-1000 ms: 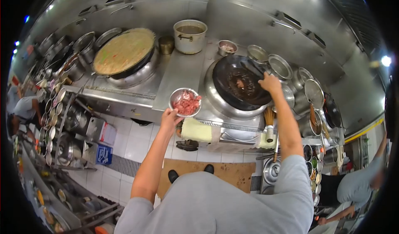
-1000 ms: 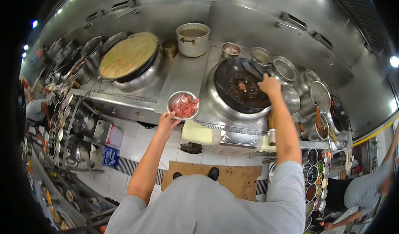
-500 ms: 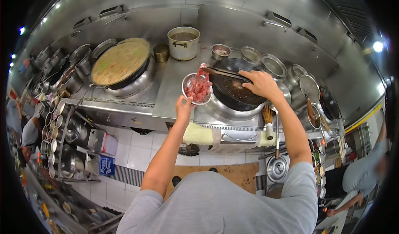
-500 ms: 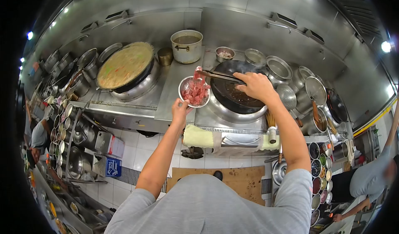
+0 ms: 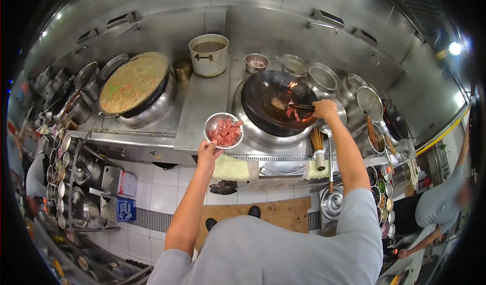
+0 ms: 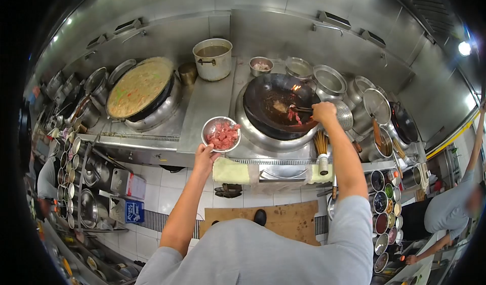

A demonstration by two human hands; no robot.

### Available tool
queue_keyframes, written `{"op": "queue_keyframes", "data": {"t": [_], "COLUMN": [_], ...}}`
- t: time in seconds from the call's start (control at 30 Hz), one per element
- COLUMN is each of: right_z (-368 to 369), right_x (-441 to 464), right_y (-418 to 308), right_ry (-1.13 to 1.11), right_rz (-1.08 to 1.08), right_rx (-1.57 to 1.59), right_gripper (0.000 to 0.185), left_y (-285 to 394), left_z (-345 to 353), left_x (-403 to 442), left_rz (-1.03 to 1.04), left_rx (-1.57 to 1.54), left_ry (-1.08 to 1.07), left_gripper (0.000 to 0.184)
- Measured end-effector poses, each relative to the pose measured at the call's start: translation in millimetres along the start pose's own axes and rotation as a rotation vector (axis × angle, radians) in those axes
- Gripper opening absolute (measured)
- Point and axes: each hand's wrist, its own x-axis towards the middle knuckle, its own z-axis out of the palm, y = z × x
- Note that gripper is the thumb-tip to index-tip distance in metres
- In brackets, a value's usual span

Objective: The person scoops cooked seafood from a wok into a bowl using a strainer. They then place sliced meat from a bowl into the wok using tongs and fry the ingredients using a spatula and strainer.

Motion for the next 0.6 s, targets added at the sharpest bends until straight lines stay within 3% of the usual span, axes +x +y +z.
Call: {"op": "queue_keyframes", "data": {"t": [0.13, 0.17, 0.27, 0.37, 0.47, 0.53, 0.6], "right_z": [31.0, 26.5, -14.8, -73.3, -95.8, -125.2, -120.3], "right_x": [44.0, 47.7, 35.5, -17.8, -64.7, -104.0, -108.6], "right_y": [-14.8, -14.2, -14.5, -39.9, -68.9, -102.6, -121.6], "right_ry": [-0.032, 0.061, 0.133, 0.272, 0.523, 0.392, 0.443], "right_rz": [0.104, 0.15, 0.198, 0.007, -0.49, -0.498, -0.548], "right_rx": [0.067, 0.125, 0.18, 0.148, 0.174, 0.11, 0.118], "right_gripper": [0.037, 0.038, 0.053, 0.059, 0.061, 0.059, 0.056], "left_y": [12.7, 13.7, 11.2, 19.6, 25.8, 33.1, 37.9], "left_z": [-3.0, -9.7, -31.8, -38.6, -33.1, -17.5, 4.2], "left_x": [-14.2, -15.1, -10.6, -2.0, 14.5, 18.7, 14.9], "left_rz": [0.023, 0.02, 0.046, 0.028, 0.08, 0.156, 0.228], "left_rx": [0.002, 0.004, 0.03, 0.011, 0.035, 0.051, 0.066], "left_ry": [0.038, 0.049, 0.026, 0.062, 0.048, 0.012, -0.033], "left_gripper": [0.018, 0.018, 0.017, 0.017, 0.016, 0.016, 0.017]}}
